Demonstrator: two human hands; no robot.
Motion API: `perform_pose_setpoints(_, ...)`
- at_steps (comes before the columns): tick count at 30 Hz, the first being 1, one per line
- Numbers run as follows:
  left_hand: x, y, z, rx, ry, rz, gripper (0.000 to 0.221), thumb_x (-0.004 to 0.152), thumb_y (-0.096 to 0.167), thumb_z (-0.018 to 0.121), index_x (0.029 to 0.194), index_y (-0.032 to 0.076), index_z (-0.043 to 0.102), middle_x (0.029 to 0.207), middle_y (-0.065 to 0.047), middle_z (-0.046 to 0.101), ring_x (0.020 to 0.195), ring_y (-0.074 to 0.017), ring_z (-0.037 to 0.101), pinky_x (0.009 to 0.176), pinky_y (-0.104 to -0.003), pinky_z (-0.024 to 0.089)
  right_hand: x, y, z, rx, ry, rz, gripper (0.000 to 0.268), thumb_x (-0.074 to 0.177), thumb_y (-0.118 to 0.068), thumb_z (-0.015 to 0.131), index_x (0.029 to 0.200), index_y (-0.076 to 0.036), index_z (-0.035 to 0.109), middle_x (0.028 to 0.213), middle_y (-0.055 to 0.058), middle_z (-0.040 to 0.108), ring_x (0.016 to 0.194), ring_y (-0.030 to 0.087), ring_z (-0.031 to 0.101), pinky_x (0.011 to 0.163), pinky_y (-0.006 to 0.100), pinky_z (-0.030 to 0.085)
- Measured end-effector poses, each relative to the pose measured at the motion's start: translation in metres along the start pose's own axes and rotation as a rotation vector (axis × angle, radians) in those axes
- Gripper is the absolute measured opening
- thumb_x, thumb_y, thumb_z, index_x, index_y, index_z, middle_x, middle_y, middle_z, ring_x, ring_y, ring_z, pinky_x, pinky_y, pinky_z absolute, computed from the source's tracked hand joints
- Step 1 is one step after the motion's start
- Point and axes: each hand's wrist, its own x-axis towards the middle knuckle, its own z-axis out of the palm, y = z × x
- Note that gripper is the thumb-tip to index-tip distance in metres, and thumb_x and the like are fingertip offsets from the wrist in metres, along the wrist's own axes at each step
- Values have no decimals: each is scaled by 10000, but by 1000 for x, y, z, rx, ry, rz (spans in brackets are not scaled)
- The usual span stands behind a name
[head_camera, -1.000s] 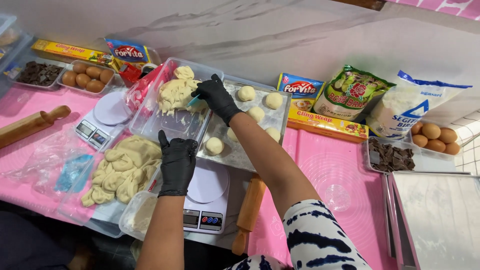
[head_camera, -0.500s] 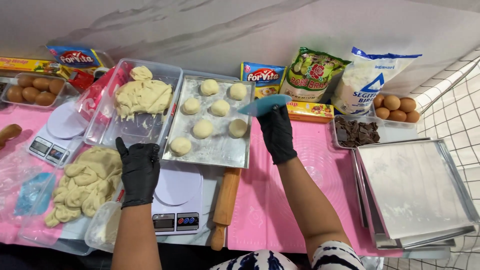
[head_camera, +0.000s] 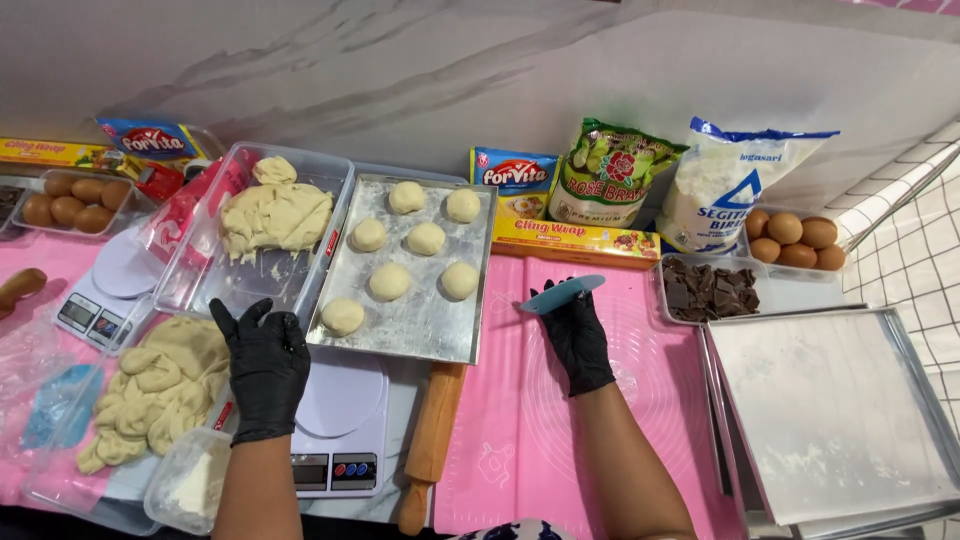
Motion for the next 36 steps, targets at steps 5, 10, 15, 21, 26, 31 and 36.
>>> perform_pose_setpoints(5, -15, -2, 32, 12, 20, -111, 141, 975, 178, 602, 1022, 93, 705, 1232, -129, 678, 1469, -361, 498, 1340, -540, 270, 17, -5, -11, -39, 42, 45, 352, 944, -4, 625, 1294, -24, 607, 1243, 222, 683, 1288, 464, 556, 1100, 791, 371)
perform_pose_setpoints(10, 2, 18, 25, -240, 64, -132, 198, 995, -4, 487, 1108, -50, 643, 1443, -273, 523, 1531, -580, 183, 1262, -696, 255, 7, 1, 7, -156, 140, 34, 171, 951, -137, 659, 1086, -33, 671, 1078, 156, 721, 1102, 372, 674, 1117, 641, 464)
perform_pose_setpoints(15, 8, 22, 28, -125, 86, -217, 177, 1020, 60, 520, 1054, 29, 691, 1430, -202, 610, 1539, -486, 295, 1219, -703, 228, 12, -2, 2, -14, 59, 77, 151, 928, -54, 671, 1071, -82, 709, 1076, 167, 730, 1110, 351, 672, 1145, 651, 399)
perform_pose_setpoints(21, -6, 9, 51, -129, 85, -296, 145, 980, 168, 598, 1084, 178, 699, 1392, -129, 563, 1519, -485, 342, 1233, -652, 178, 31, -17, -74, -93, -6, 125, 325, 902, 7, 640, 1206, -90, 703, 1169, 173, 734, 1178, 377, 656, 1162, 757, 257)
perform_pose_setpoints(26, -1, 16, 49, -121, 79, -337, 142, 1008, 189, 594, 1092, 170, 707, 1391, -124, 556, 1521, -459, 345, 1232, -643, 177, 57, -10, -40, -202, -21, 157, 356, 915, 35, 615, 1239, -97, 682, 1173, 194, 726, 1146, 395, 674, 1136, 721, 361)
perform_pose_setpoints(31, 3, 20, 44, -122, 79, -371, 139, 1025, 210, 598, 1091, 169, 714, 1382, -123, 546, 1520, -449, 332, 1221, -646, 165, 93, 62, 124, -610, -131, 100, 360, 922, 76, 626, 1228, -112, 657, 1206, 165, 713, 1151, 362, 689, 1132, 614, 470)
perform_pose_setpoints(36, 5, 22, 41, -193, 112, -407, 118, 1004, 181, 629, 1082, 185, 718, 1357, -100, 542, 1502, -445, 346, 1205, -641, 226, 110, 173, 248, -1420, -1007, -415, 210, 893, -60, 781, 1049, -199, 808, 990, -15, 757, 1055, 193, 708, 1032, 347, 519)
